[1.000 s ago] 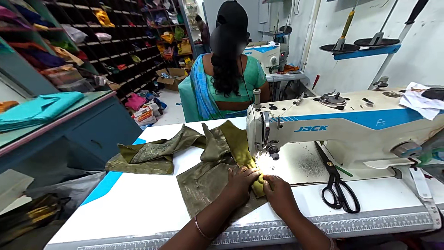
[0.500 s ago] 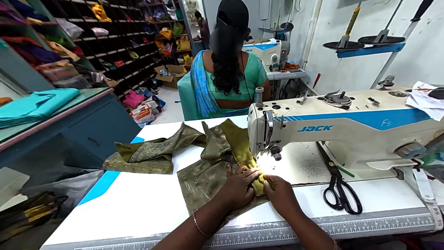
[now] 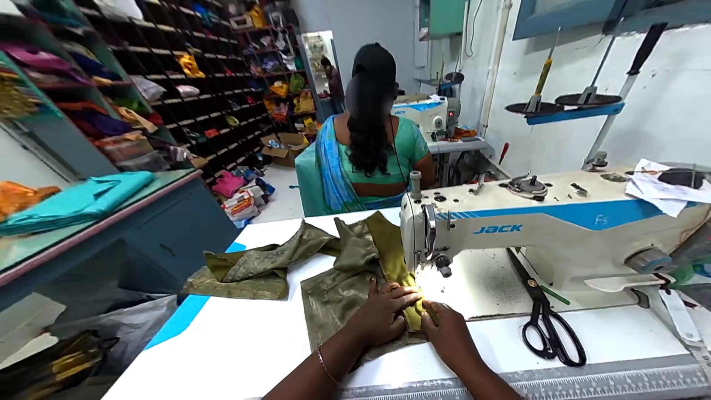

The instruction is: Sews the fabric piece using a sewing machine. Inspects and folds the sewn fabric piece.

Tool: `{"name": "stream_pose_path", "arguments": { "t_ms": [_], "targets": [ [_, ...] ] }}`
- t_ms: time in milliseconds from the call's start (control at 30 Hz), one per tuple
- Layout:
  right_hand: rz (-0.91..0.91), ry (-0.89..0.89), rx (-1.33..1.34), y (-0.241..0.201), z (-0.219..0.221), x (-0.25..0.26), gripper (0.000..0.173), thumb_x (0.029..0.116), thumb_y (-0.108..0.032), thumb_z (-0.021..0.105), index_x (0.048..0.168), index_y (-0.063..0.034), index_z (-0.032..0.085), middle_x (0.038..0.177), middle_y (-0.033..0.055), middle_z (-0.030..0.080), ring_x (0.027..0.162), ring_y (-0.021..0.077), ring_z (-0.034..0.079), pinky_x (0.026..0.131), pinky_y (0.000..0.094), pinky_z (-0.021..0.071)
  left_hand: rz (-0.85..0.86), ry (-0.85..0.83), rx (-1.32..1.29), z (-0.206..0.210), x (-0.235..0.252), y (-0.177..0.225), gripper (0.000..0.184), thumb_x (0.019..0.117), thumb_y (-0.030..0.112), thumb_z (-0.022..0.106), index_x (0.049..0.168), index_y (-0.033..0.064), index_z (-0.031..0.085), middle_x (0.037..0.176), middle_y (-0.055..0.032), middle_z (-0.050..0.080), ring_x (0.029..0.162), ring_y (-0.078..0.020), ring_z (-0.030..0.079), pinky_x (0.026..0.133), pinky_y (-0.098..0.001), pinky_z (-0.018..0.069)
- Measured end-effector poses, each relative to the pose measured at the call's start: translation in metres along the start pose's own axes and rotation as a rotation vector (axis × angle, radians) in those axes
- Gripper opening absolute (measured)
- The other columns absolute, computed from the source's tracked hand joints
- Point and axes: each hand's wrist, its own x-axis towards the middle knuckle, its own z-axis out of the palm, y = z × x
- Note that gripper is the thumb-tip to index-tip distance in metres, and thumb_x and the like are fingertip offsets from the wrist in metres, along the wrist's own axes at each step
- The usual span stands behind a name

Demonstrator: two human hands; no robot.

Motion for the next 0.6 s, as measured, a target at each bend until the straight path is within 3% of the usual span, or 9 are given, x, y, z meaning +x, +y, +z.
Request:
{"name": "stream_pose_path", "arguments": {
  "t_ms": [200, 333, 467, 533, 600],
  "targets": [
    [-0.040, 0.040, 0.008, 0.003, 0.004, 0.001, 0.037, 0.1040, -0.014, 0.053, 0.133, 0.0057, 0.062, 0.128, 0.0231, 0.066, 0.122, 0.0314, 0.063, 0.108, 0.0416, 0.0457, 0.008, 0.010, 0.010, -0.004, 0.003, 0.001, 0.058, 0.0967, 0.022, 0.048, 0.155, 0.0184, 0.047, 0.159, -0.0067, 0.046, 0.153, -0.0350, 0.029, 0.114, -0.0783, 0.0053],
    [-0.045, 0.056, 0.020, 0.004, 0.006, 0.000, 0.036, 0.1035, -0.013, 0.054, 0.133, 0.0059, 0.062, 0.127, 0.0241, 0.067, 0.119, 0.0325, 0.065, 0.107, 0.0433, 0.0479, -0.065, 0.010, 0.038, -0.005, 0.008, 0.012, 0.055, 0.0964, 0.018, 0.050, 0.151, 0.0218, 0.052, 0.158, -0.0026, 0.046, 0.153, -0.0325, 0.029, 0.115, -0.0774, 0.0078],
    [-0.051, 0.069, 0.006, 0.004, 0.008, -0.001, 0.037, 0.1033, -0.013, 0.054, 0.134, 0.0056, 0.062, 0.129, 0.0240, 0.066, 0.122, 0.0330, 0.064, 0.108, 0.0439, 0.0466, -0.227, -0.055, 0.104, -0.006, 0.011, 0.036, 0.068, 0.0893, 0.005, 0.060, 0.153, 0.0232, 0.049, 0.159, 0.0018, 0.044, 0.153, -0.0304, 0.029, 0.115, -0.0792, 0.0056],
    [-0.042, 0.067, 0.010, 0.004, 0.008, -0.002, 0.039, 0.1042, -0.014, 0.053, 0.138, 0.0039, 0.059, 0.132, 0.0226, 0.065, 0.124, 0.0321, 0.062, 0.110, 0.0437, 0.0455, -0.258, -0.046, 0.106, -0.004, 0.011, 0.042, 0.065, 0.0916, 0.010, 0.061, 0.154, 0.0226, 0.048, 0.159, 0.0014, 0.045, 0.152, -0.0308, 0.030, 0.113, -0.0811, 0.0038],
    [-0.046, 0.087, 0.031, 0.006, 0.010, -0.002, 0.041, 0.1037, -0.014, 0.053, 0.142, 0.0014, 0.055, 0.129, 0.0221, 0.066, 0.120, 0.0329, 0.065, 0.107, 0.0455, 0.0477, -0.277, -0.042, 0.101, -0.004, 0.010, 0.045, 0.059, 0.0954, 0.025, 0.060, 0.153, 0.0232, 0.049, 0.158, 0.0022, 0.045, 0.152, -0.0292, 0.030, 0.113, -0.0812, 0.0024]
  ]
}}
